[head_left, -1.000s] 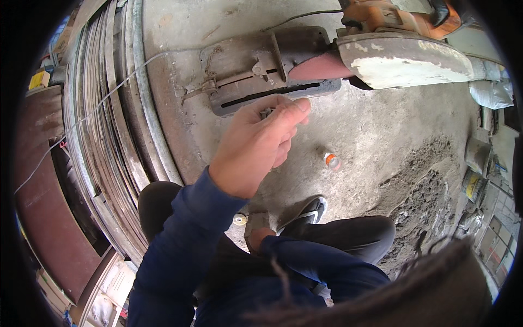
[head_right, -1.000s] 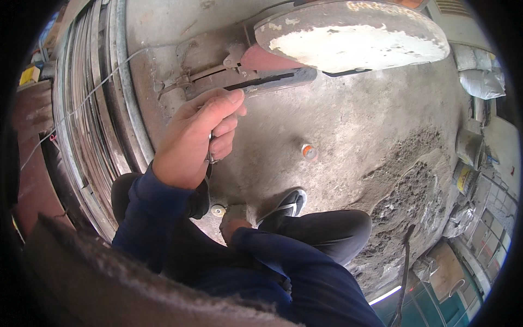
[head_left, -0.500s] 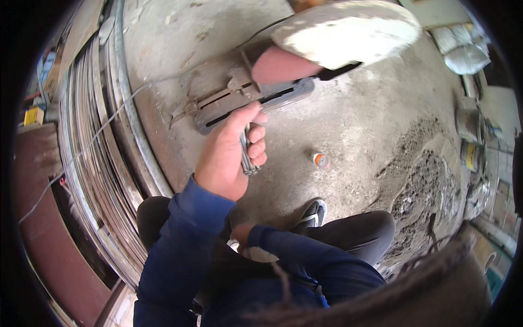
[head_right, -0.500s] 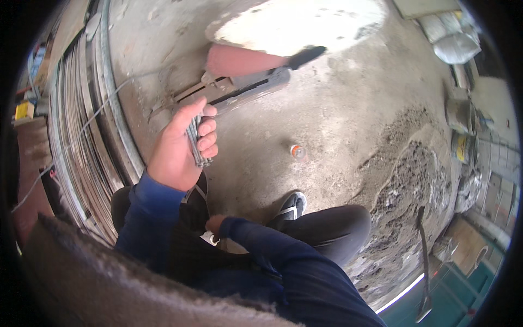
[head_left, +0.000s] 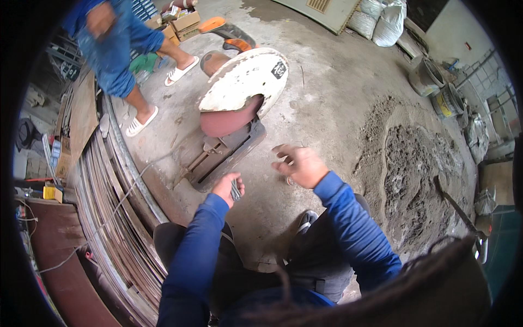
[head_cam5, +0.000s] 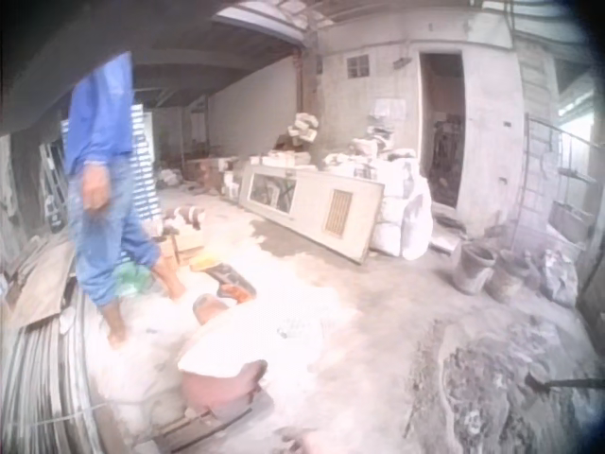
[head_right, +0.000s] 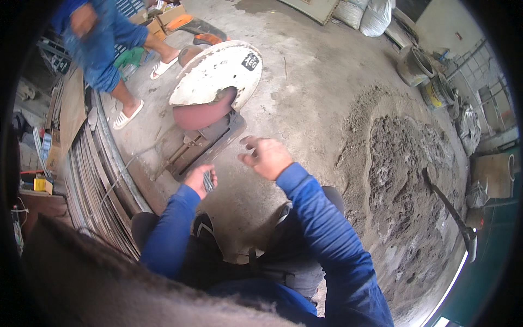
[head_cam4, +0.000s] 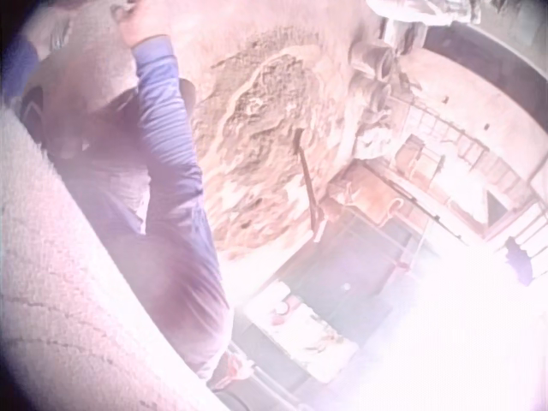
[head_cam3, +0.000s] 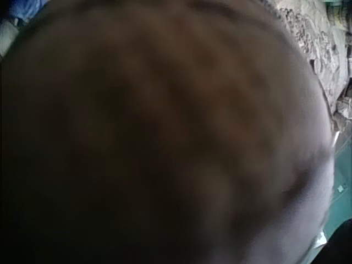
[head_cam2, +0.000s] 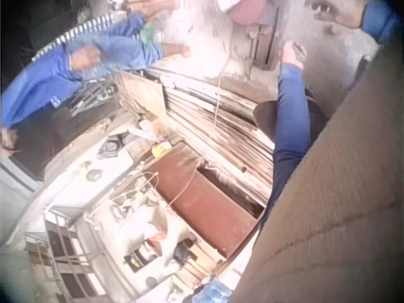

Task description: The person uses a bench grinder to sharpen or grind small metal rods one at a time. They hold each rod against the spinning wheel, producing sparks, then place the finished pieces on the floor and pick up the next rod.

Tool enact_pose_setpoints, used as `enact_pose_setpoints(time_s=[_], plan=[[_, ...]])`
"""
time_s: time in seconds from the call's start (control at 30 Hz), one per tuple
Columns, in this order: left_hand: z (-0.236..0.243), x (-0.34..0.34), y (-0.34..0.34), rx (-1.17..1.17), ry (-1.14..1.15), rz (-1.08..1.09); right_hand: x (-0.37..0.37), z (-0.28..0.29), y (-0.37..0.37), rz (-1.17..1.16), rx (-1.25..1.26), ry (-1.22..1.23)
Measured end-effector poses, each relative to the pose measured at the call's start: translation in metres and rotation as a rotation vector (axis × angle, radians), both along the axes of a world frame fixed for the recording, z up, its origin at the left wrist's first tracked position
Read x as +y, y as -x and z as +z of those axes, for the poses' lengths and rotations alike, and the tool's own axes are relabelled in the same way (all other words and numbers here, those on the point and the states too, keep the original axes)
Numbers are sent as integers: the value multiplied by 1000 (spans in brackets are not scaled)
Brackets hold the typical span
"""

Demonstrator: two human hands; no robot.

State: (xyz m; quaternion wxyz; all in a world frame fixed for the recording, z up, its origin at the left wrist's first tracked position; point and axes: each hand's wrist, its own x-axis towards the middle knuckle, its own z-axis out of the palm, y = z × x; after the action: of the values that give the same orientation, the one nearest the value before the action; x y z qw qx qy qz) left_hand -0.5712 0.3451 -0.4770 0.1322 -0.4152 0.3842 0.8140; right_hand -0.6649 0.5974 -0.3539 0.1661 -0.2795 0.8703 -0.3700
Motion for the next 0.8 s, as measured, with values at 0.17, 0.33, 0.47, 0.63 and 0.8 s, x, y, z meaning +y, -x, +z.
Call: enact_pose_setpoints(time_s=[0.17, 0.33, 0.47, 0.63, 0.8], plan=[[-125, 34, -22, -200, 82, 105, 48, -8, 11, -351, 114, -77], [-191, 57, -39, -290, 378, 17, 44, -23, 29, -247, 32, -119], [-225, 60, -32, -304, 491, 26, 21, -32, 43, -134, 39, -150], [-259, 51, -27, -335, 819, -118, 17, -40, 58, -120, -23, -205], [-241, 18, -30, -478, 767, -159, 21, -41, 52, -115, 43, -191]])
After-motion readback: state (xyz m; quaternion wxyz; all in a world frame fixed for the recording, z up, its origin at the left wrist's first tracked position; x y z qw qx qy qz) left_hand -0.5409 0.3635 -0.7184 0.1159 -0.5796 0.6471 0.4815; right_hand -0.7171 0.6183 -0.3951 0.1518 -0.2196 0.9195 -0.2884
